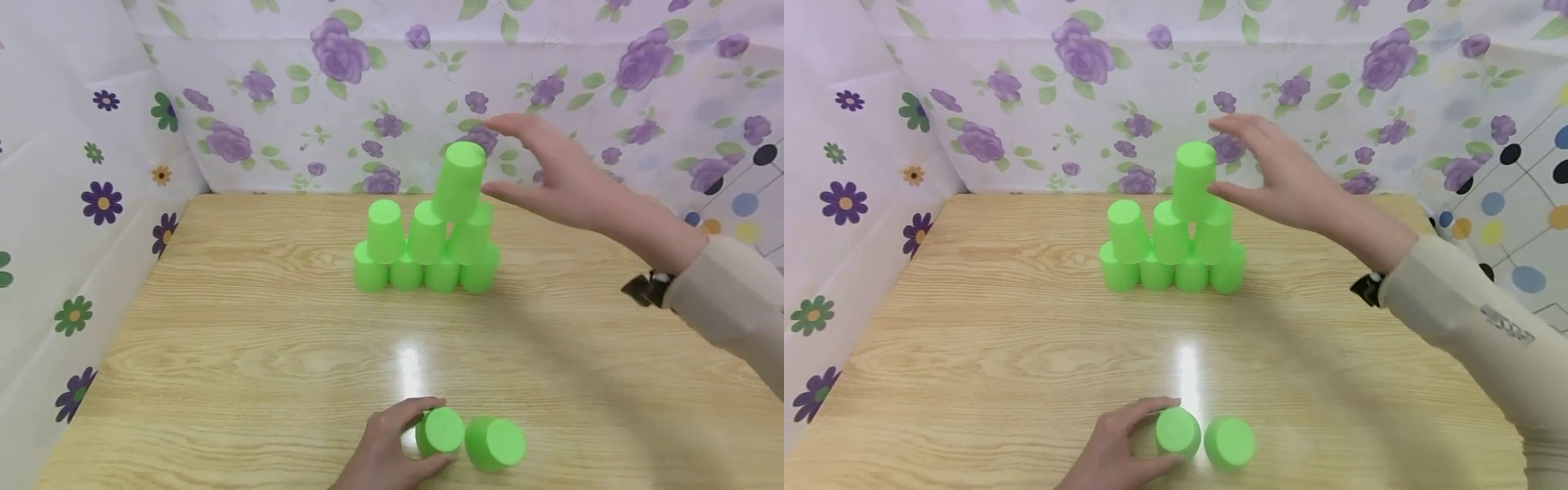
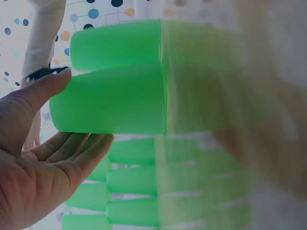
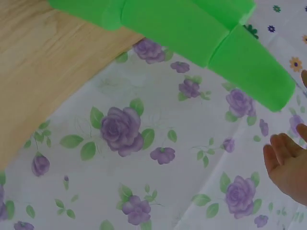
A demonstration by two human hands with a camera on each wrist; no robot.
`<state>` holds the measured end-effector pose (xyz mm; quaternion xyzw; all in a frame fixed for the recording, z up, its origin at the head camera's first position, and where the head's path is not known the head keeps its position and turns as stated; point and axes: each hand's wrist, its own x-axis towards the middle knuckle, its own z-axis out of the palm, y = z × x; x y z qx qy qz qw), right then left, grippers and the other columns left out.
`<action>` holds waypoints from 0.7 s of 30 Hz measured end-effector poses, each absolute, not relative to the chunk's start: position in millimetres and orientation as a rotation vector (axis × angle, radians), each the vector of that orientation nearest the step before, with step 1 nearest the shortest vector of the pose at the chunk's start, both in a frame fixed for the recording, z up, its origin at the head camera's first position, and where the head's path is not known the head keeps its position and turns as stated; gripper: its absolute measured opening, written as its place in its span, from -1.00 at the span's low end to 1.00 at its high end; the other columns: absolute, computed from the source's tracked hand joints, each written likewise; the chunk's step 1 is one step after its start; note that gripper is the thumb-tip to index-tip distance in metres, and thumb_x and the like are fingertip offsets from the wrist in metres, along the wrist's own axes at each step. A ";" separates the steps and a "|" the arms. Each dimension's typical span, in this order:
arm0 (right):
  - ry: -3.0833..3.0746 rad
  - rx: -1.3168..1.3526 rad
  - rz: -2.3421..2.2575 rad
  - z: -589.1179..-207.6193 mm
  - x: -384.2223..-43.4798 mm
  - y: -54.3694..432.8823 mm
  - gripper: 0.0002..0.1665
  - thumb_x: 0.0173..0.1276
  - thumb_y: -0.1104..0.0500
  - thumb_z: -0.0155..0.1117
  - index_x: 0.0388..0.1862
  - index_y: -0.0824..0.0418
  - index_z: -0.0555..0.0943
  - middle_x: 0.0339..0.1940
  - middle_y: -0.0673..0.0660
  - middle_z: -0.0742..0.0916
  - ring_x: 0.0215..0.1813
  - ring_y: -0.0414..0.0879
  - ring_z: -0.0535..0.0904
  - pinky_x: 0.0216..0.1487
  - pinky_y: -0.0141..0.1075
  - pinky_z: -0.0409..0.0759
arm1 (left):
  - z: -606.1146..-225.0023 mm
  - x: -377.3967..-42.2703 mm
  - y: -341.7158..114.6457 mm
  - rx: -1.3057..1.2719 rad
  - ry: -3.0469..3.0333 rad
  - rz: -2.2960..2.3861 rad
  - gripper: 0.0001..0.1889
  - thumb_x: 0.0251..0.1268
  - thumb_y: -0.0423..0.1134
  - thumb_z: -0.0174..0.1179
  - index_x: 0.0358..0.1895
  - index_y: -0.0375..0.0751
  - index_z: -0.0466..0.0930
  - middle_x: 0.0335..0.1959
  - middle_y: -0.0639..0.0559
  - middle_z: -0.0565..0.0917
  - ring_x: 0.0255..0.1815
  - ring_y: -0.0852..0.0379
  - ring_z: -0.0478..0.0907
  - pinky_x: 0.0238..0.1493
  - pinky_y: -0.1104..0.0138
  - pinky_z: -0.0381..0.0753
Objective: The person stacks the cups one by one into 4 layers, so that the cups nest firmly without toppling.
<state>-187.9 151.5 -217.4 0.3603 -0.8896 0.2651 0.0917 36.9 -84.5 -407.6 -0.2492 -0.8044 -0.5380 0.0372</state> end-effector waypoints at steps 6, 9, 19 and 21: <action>-2.380 1.064 0.854 -240.2 -147.8 171.2 -0.25 0.06 0.18 0.46 0.26 0.20 0.43 0.32 0.14 0.44 0.35 0.05 0.29 0.37 -0.12 0.23 | -389.4 28.9 -102.2 -0.768 -2.384 -1.464 -0.37 -0.20 -0.28 0.51 0.08 -0.18 0.51 -0.05 0.01 0.65 -0.05 0.13 0.61 -0.02 0.32 0.60; -2.327 1.075 0.873 -249.4 -126.9 178.4 -0.32 0.13 0.06 0.42 0.22 0.22 0.47 0.29 0.13 0.49 0.33 0.02 0.34 0.35 -0.26 0.25 | -377.4 23.7 -114.2 -0.746 -2.352 -1.438 -0.35 -0.21 -0.29 0.51 0.10 -0.19 0.50 -0.04 -0.03 0.64 -0.05 0.11 0.61 0.00 0.32 0.59; -2.353 1.096 1.009 -291.7 -57.1 190.9 -0.29 0.03 0.02 0.44 0.14 0.31 0.51 0.21 0.16 0.56 0.27 -0.21 0.39 0.32 -0.46 0.24 | -340.6 2.2 -135.8 -0.714 -2.263 -1.438 -0.41 -0.18 -0.34 0.49 0.06 -0.27 0.52 -0.05 -0.06 0.64 -0.02 0.10 0.59 -0.01 0.34 0.59; -2.431 1.093 1.038 -306.4 -40.8 191.8 -0.23 -0.08 0.15 0.50 0.18 0.26 0.49 0.22 0.14 0.54 0.30 -0.23 0.36 0.32 -0.50 0.23 | -330.0 -3.5 -138.6 -0.708 -2.250 -1.413 -0.40 -0.18 -0.33 0.49 0.06 -0.29 0.51 -0.03 -0.08 0.63 0.00 0.09 0.58 0.00 0.34 0.58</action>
